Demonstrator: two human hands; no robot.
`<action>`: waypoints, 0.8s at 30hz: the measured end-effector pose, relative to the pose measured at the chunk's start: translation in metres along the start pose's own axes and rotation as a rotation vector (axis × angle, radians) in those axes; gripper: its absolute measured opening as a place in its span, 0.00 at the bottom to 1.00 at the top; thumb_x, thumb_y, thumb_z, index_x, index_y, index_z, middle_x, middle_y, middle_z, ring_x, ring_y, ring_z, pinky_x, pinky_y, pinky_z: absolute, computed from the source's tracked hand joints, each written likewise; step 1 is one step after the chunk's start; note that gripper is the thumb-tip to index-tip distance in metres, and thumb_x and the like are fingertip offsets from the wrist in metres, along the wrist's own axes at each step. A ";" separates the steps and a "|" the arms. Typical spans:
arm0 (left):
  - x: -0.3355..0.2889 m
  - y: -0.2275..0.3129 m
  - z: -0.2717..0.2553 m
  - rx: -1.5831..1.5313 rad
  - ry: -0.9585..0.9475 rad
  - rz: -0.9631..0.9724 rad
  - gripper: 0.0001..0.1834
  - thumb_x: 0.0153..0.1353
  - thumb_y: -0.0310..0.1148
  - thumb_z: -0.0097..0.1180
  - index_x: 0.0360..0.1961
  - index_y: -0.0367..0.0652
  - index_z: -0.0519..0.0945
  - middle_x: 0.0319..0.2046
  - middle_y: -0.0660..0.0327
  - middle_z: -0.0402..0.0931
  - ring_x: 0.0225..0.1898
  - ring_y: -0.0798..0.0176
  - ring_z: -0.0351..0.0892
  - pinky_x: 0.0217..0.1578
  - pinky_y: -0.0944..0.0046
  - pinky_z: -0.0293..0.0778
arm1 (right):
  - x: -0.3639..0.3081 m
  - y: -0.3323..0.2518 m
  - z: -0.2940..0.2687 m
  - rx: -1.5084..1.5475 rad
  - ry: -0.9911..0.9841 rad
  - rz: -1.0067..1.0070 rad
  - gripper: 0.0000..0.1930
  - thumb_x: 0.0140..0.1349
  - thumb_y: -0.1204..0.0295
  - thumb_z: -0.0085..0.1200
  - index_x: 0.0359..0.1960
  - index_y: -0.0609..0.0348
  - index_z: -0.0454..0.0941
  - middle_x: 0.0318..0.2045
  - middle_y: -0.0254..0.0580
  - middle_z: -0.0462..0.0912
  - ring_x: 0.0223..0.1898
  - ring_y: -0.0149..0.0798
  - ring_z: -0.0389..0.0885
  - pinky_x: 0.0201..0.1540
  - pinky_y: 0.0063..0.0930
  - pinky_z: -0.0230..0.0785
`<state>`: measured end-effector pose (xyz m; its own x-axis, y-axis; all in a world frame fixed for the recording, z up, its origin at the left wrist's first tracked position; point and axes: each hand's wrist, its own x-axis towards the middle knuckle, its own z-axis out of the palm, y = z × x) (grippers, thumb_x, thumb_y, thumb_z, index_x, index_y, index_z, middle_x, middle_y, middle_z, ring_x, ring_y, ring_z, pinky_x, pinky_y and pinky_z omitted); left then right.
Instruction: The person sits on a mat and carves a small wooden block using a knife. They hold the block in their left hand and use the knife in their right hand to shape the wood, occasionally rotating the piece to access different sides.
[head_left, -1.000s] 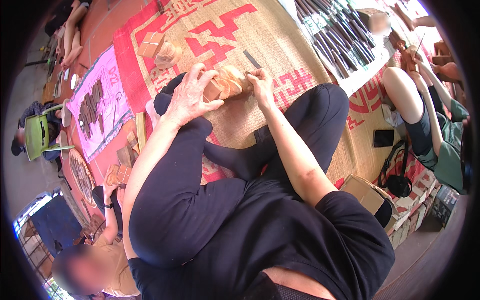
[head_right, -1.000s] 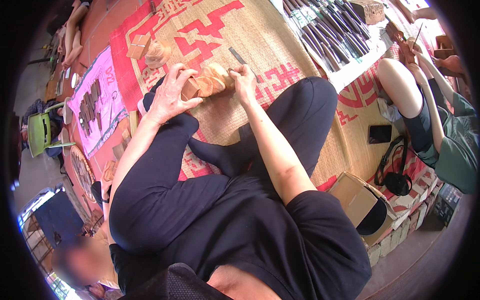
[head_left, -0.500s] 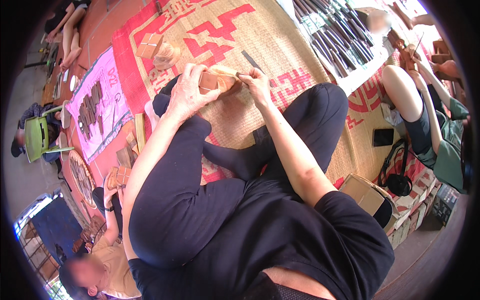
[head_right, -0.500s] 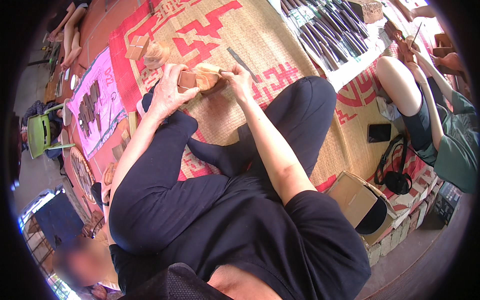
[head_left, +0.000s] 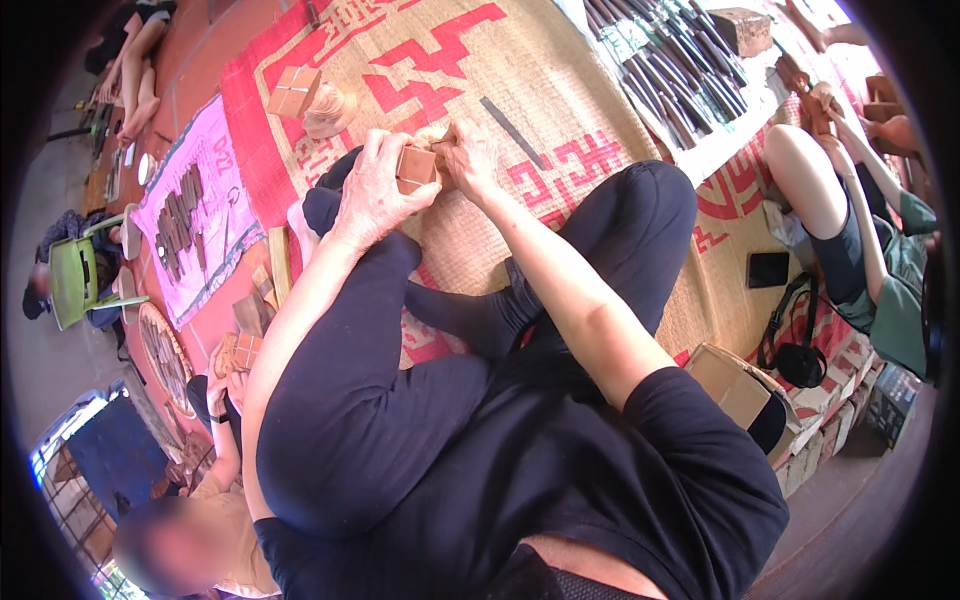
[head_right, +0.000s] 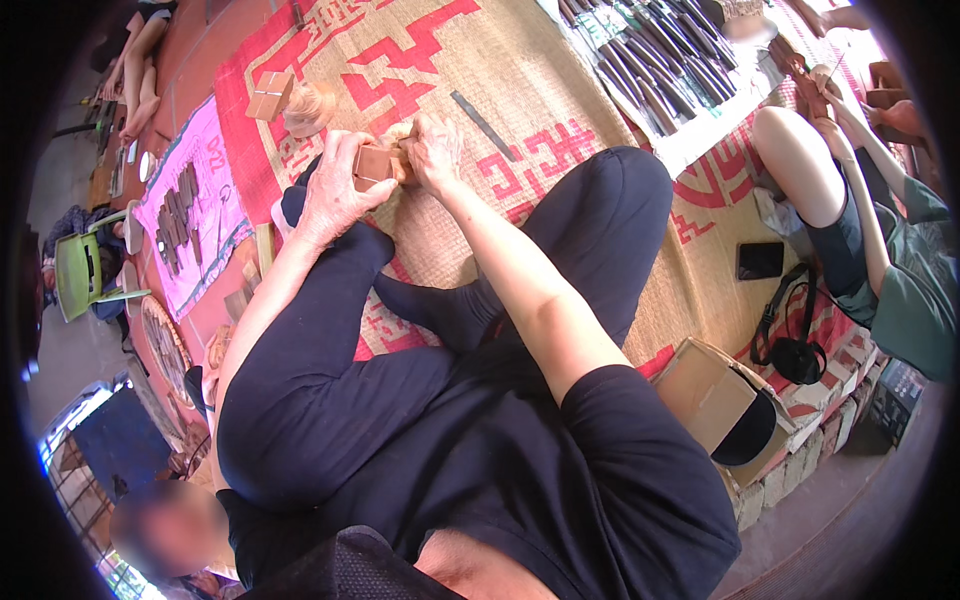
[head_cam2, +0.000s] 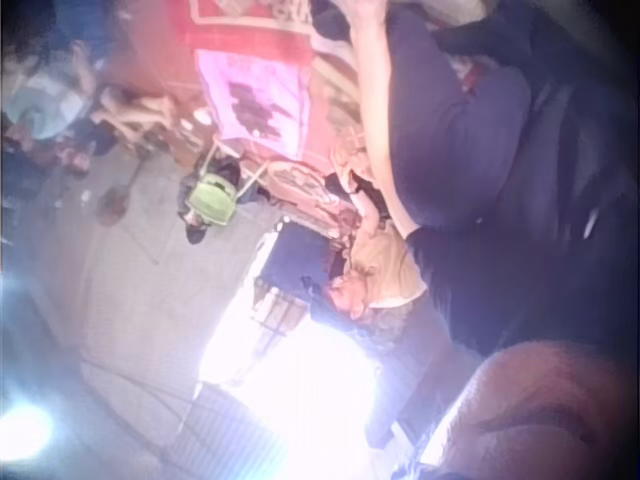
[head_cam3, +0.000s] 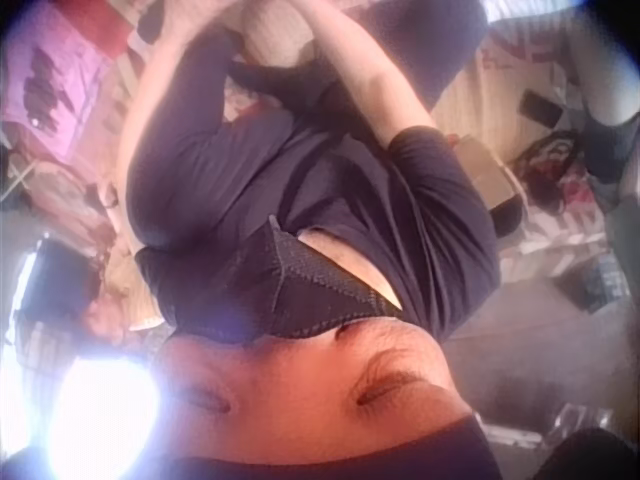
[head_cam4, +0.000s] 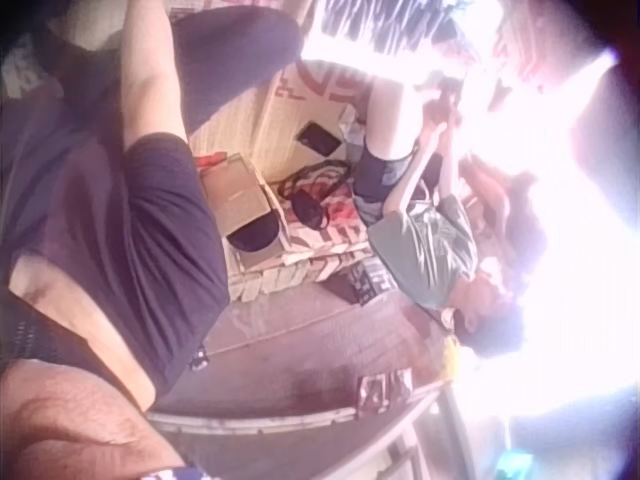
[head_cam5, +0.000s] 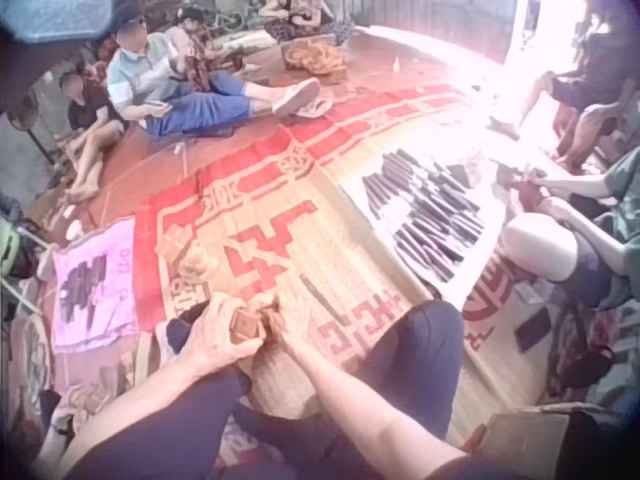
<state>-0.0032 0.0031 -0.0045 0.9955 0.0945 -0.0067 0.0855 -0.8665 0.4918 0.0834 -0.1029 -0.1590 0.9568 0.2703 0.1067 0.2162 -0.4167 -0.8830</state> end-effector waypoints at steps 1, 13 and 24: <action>0.001 0.001 0.000 -0.005 -0.005 0.005 0.31 0.48 0.46 0.68 0.50 0.43 0.72 0.45 0.53 0.66 0.47 0.46 0.76 0.45 0.51 0.76 | 0.002 0.002 0.002 0.014 0.007 0.022 0.10 0.46 0.66 0.65 0.24 0.55 0.77 0.29 0.43 0.80 0.38 0.50 0.77 0.42 0.42 0.67; -0.001 -0.004 0.000 0.010 0.011 0.012 0.30 0.48 0.41 0.67 0.51 0.42 0.71 0.45 0.54 0.66 0.46 0.50 0.77 0.44 0.54 0.77 | 0.009 -0.012 -0.023 0.191 -0.071 0.172 0.11 0.49 0.67 0.66 0.28 0.60 0.80 0.31 0.47 0.84 0.36 0.44 0.82 0.40 0.37 0.72; -0.005 -0.006 0.001 -0.004 0.032 0.015 0.30 0.47 0.41 0.67 0.50 0.42 0.71 0.45 0.54 0.66 0.46 0.49 0.77 0.45 0.53 0.76 | 0.008 0.009 -0.021 0.148 -0.016 0.315 0.12 0.50 0.64 0.65 0.28 0.60 0.79 0.31 0.50 0.85 0.37 0.43 0.85 0.42 0.35 0.74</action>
<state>-0.0085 0.0076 -0.0084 0.9949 0.0971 0.0292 0.0700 -0.8660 0.4951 0.0974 -0.1222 -0.1563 0.9688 0.1624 -0.1872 -0.1205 -0.3515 -0.9284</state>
